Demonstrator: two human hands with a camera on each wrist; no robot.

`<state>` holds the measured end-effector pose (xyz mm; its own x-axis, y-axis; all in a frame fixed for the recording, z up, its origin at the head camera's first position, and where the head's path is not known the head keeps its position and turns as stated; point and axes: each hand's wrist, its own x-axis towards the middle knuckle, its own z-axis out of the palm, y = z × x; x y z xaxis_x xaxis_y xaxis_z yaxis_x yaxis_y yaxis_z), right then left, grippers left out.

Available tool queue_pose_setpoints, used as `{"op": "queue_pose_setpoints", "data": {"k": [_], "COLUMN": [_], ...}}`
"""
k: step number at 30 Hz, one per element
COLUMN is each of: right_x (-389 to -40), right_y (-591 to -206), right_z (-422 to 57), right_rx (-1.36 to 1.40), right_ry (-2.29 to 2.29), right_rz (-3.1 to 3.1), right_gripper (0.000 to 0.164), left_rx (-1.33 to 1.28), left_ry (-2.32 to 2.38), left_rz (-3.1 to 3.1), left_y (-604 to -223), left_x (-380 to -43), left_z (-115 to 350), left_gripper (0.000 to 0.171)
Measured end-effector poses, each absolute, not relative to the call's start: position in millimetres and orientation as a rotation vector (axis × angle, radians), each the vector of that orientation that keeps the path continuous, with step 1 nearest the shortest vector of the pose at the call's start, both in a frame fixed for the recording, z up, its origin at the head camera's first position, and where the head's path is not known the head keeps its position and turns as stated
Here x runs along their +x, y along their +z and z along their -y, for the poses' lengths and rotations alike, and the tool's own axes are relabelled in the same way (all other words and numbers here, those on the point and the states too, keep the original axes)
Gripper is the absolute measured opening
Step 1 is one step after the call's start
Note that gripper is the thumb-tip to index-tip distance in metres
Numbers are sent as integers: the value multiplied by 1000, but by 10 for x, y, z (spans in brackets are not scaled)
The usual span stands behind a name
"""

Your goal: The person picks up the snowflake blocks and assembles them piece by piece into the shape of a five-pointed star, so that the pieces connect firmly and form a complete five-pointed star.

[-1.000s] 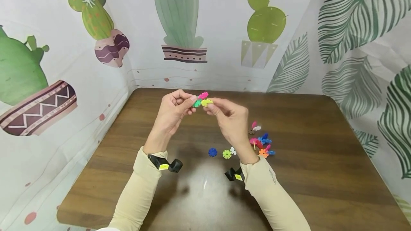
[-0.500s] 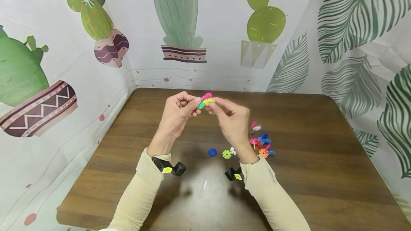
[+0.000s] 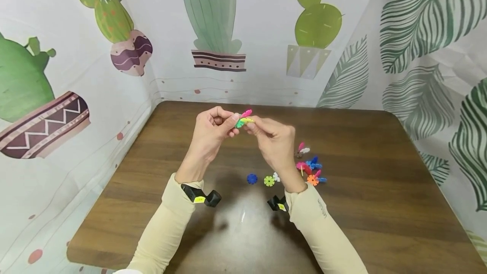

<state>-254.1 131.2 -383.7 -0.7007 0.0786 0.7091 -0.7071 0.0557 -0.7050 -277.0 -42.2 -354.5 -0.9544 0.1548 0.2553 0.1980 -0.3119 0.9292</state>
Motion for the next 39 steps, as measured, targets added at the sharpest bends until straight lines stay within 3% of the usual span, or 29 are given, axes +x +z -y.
{"op": "queue_pose_setpoints", "data": {"k": [7,11,14,18,24,32,39], "right_x": [-2609,-2727,-2875,-3013,-3022,-3030,-2964], "right_y": [-3835,-3934,-4136,-4470,-4665,-4553,-4361], "right_z": [-1352,-1451,-1549,-1617,-1566,-1498,-1688], "right_rx": [525,489,710,1099,1268,1275,1058], "right_ry": [1846,1737,1455,1044,783,728,940], "right_rz": [1866,2240,2689,3111,3262,3257,3025], "right_gripper": [24,17,16,26,26,26,9], "left_rx": [-459,-431,-402,-361,-307,-263,-480], "left_ry": [-2519,-2513,-2499,-2476,-2422,-2345,-2164], "left_rz": [1788,1720,1672,1648,1609,1599,1768], "left_y": [-3530,-3507,-3493,-3486,-3458,-3421,-3452], "left_x": [-2847,-2901,-2937,-2957,-3004,-3049,-2987], "left_z": [466,551,649,768,949,1137,1066], "left_gripper": [17,20,20,19,18,20,15]}}
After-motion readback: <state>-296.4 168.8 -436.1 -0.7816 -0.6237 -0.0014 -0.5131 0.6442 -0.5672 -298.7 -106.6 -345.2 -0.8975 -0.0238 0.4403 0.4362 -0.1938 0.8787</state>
